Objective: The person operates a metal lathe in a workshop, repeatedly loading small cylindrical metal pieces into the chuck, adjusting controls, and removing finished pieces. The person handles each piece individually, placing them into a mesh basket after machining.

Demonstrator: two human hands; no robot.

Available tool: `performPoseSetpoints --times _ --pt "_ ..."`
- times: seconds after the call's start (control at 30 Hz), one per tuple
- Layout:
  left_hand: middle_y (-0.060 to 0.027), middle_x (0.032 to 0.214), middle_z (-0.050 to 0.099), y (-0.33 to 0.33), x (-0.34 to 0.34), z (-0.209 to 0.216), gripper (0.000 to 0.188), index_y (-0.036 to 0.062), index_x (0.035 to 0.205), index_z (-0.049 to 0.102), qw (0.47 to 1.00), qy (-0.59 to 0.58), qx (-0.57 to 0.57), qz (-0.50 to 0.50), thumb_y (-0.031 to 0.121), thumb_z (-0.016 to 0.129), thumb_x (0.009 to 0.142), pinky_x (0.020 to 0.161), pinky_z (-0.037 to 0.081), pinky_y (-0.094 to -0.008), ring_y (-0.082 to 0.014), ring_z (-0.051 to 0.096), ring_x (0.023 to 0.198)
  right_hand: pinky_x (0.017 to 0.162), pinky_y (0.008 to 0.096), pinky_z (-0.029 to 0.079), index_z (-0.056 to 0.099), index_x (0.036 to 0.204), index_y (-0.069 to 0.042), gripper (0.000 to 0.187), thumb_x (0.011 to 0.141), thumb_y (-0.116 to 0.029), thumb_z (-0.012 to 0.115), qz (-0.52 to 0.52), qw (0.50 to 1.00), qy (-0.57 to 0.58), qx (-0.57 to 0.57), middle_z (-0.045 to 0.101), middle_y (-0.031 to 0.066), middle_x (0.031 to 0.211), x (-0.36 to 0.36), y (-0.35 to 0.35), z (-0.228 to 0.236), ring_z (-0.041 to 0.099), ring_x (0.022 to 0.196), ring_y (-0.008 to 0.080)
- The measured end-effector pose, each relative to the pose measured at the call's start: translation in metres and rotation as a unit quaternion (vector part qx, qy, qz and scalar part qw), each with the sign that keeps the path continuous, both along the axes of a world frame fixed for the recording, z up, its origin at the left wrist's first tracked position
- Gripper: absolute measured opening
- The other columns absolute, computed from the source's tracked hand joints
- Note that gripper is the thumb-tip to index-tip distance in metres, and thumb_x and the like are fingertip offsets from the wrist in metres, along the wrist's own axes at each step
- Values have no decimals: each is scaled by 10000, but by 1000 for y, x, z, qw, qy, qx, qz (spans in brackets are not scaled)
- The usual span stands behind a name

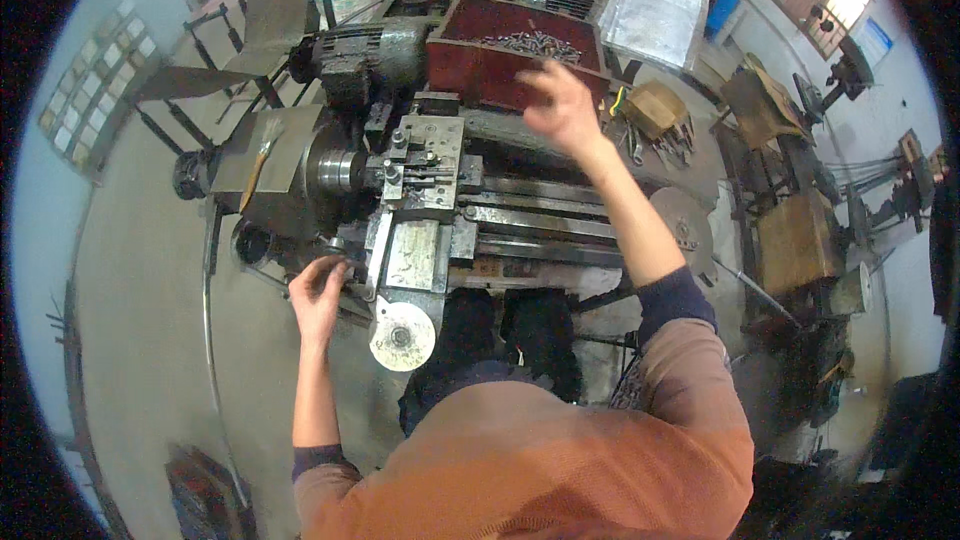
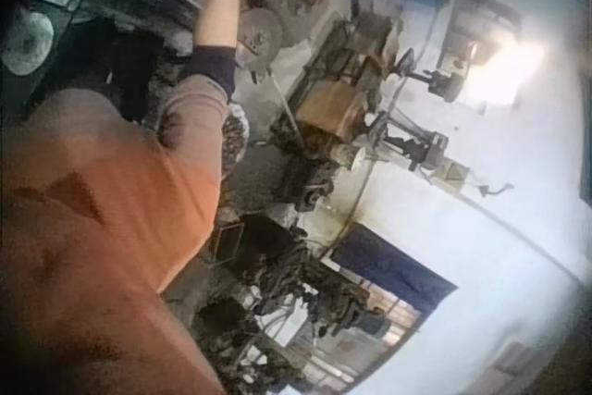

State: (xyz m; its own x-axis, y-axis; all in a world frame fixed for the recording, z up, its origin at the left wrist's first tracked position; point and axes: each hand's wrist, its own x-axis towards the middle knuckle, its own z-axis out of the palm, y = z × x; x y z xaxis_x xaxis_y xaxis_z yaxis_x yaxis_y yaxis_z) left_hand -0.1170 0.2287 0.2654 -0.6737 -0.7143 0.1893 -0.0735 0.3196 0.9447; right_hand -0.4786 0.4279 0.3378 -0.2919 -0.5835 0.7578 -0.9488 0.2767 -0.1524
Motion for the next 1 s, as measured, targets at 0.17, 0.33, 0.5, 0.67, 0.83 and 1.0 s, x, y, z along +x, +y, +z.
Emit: performPoseSetpoints --times 0.17,0.33,0.5,0.67,0.83,1.0 --pt "-141 818 648 -36 5 -65 218 -71 913 603 974 -104 -186 77 104 604 782 720 459 -281 -172 602 765 864 346 444 646 944 -86 402 544 -107 625 -19 981 -193 24 536 223 1133 52 97 -56 538 1024 357" --pt "-164 904 644 -57 6 -95 256 -83 969 595 966 -163 -198 42 111 567 804 748 461 -316 -205 603 812 763 340 471 653 866 -50 346 540 -166 658 -237 925 -298 -11 611 151 892 71 278 -111 589 857 300" --pt "-132 861 639 -72 3 -110 264 -71 983 591 971 -184 -148 23 138 581 822 703 466 -299 -181 584 792 707 382 500 688 866 -108 282 620 -208 593 -542 770 -321 103 640 167 816 126 436 -142 629 757 297" --pt "-121 869 634 -97 5 -125 261 -66 988 587 974 -195 -112 -9 141 577 830 687 464 -280 -171 582 772 779 407 478 656 784 -59 301 570 -269 642 -543 683 -409 268 617 190 886 156 491 -241 590 880 329" --pt "-131 869 636 -92 8 -112 256 -66 956 600 936 -282 -207 26 144 584 810 705 460 -303 -190 592 773 784 390 474 659 806 -32 293 584 -221 622 -505 659 -421 365 611 187 906 148 467 -260 585 885 320" --pt "-154 905 636 -79 3 -108 267 -62 965 602 937 -239 -254 8 149 587 802 730 457 -318 -231 603 791 847 374 450 643 787 7 318 577 -232 631 -499 653 -399 406 595 206 959 146 447 -249 563 947 317"
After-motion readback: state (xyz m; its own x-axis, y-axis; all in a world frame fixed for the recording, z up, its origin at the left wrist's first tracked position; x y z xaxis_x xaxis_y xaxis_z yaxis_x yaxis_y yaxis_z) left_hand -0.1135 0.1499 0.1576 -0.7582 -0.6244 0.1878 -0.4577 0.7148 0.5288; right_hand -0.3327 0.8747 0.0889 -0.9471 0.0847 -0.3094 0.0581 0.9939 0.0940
